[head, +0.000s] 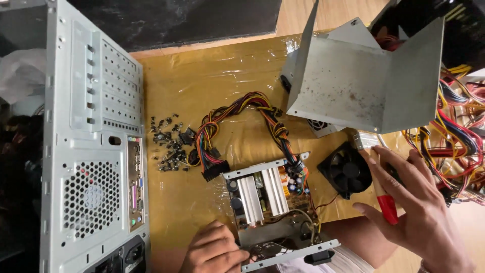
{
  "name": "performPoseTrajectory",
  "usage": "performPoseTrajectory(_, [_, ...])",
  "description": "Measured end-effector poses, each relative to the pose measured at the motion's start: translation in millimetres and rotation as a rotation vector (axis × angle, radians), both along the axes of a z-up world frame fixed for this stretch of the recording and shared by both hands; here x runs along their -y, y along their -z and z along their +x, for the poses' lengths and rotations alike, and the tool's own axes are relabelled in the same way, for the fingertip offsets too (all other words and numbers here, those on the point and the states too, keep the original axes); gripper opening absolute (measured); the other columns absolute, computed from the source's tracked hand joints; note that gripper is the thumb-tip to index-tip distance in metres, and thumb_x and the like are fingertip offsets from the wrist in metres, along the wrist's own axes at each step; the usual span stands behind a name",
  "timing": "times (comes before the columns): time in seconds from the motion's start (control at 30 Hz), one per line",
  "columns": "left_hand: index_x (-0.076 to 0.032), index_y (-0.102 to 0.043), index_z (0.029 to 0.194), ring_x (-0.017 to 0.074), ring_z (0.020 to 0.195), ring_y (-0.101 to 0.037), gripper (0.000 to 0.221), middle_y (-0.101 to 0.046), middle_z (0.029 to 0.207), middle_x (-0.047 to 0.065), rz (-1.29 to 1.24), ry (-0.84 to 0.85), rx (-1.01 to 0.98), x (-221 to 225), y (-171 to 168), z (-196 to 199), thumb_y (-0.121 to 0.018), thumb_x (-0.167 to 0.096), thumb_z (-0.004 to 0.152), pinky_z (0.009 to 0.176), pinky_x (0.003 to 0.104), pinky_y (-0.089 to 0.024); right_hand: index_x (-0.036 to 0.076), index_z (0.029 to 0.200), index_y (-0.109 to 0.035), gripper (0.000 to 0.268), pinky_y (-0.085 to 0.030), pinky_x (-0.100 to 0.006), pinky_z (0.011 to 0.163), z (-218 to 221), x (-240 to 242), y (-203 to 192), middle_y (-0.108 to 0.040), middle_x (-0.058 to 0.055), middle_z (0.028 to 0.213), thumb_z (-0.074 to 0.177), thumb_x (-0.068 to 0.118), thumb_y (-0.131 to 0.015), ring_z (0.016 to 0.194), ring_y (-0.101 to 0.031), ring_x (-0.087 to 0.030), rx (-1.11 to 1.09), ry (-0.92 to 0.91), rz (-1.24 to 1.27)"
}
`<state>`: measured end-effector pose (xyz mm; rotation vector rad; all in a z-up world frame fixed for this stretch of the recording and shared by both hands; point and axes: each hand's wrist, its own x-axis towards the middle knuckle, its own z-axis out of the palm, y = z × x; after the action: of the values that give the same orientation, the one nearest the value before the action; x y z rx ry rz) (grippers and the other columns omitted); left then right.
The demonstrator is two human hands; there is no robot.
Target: Disassembling a computer power supply unit by unscrewing the fan and internal board, then cleaning them with a brush.
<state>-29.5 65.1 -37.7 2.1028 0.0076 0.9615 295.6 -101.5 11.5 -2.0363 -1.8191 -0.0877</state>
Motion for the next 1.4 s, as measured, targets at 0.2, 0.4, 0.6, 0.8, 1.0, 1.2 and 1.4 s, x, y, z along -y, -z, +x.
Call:
performPoseTrajectory(0.2, [-0.011, -0.077, 0.074, 0.0121, 0.057, -0.054, 0.030, -0.064, 0.058, -0.004, -0.020, -0.213, -0.033, -2.8, 1.8, -5.1, -0.065, -0.029, 0.096, 0.059, 0.025, -0.045, -0.001, 0.143, -0.053, 0.061, -0.039, -0.060, 0.122, 3.6, 0.2, 2.4, -0.056, -0.030, 0.147, 0.091, 0.027, -0.066, 0.135, -0.058, -0.040, -0.036, -0.018, 0.044])
performPoseTrajectory(0.4, [-0.006, -0.069, 0.108, 0.0172, 0.082, -0.072, 0.066, -0.075, 0.092, 0.004, -0.162, -0.207, -0.226, -9.7, 7.6, -25.4, -0.047, -0.068, 0.103, 0.075, 0.030, -0.057, 0.006, 0.151, -0.049, 0.093, -0.035, -0.063, 0.127, 7.4, 6.9, 17.5, -0.052, -0.026, 0.155, 0.076, 0.054, -0.074, 0.145, -0.052, -0.035, -0.022, 0.038, 0.028])
performPoseTrajectory(0.6, [-0.015, -0.059, 0.136, 0.0287, 0.127, -0.065, 0.084, -0.065, 0.134, 0.017, -0.278, -0.439, -0.314, -8.8, 10.5, -5.0, -0.094, -0.043, 0.064, 0.107, 0.045, -0.057, 0.005, 0.148, -0.053, 0.064, -0.036, -0.056, 0.121, 9.9, 7.0, 16.7, -0.055, -0.027, 0.150, 0.092, 0.033, -0.065, 0.140, -0.055, -0.035, 0.047, 0.083, 0.035])
performPoseTrajectory(0.8, [-0.023, -0.058, 0.140, 0.0299, 0.134, -0.063, 0.107, -0.062, 0.142, 0.015, -0.220, -0.428, -0.394, -15.7, 34.0, -7.7, -0.105, -0.047, 0.047, 0.109, 0.043, -0.057, 0.009, 0.133, -0.063, 0.045, -0.035, -0.058, 0.124, 15.0, 16.1, 23.0, -0.058, -0.024, 0.147, 0.091, 0.024, -0.069, 0.133, -0.062, -0.038, -0.010, 0.105, 0.113])
performPoseTrajectory(1.0, [-0.008, -0.060, 0.134, 0.0299, 0.133, -0.063, 0.091, -0.064, 0.139, 0.019, -0.286, -0.362, -0.239, -17.6, 14.0, 5.1, -0.105, -0.021, 0.056, 0.111, 0.043, -0.060, 0.012, 0.149, -0.046, 0.097, -0.029, -0.061, 0.128, 15.8, 20.0, 17.3, -0.046, -0.017, 0.160, 0.069, 0.056, -0.077, 0.147, -0.047, -0.030, -0.001, 0.030, -0.037])
performPoseTrajectory(1.2, [0.006, -0.053, 0.136, 0.0385, 0.124, -0.069, 0.082, -0.068, 0.129, 0.029, -0.370, -0.404, -0.029, -14.9, -19.2, 18.8, -0.094, -0.026, 0.072, 0.108, 0.047, -0.062, -0.001, 0.119, -0.066, 0.049, -0.048, -0.061, 0.119, -24.4, 2.1, -10.9, -0.065, -0.024, 0.139, 0.079, 0.025, -0.076, 0.129, -0.065, -0.039, -0.025, 0.100, 0.107])
performPoseTrajectory(1.4, [0.000, -0.047, 0.144, 0.0337, 0.130, -0.064, 0.091, -0.062, 0.139, 0.023, -0.316, -0.454, -0.181, -21.5, -11.6, -9.6, -0.091, -0.042, 0.076, 0.110, 0.043, -0.052, 0.022, 0.113, -0.075, 0.048, -0.057, -0.034, 0.080, -75.3, -32.7, -11.1, -0.079, 0.002, 0.106, 0.070, 0.042, -0.083, 0.089, -0.076, -0.016, -0.053, -0.019, -0.084])
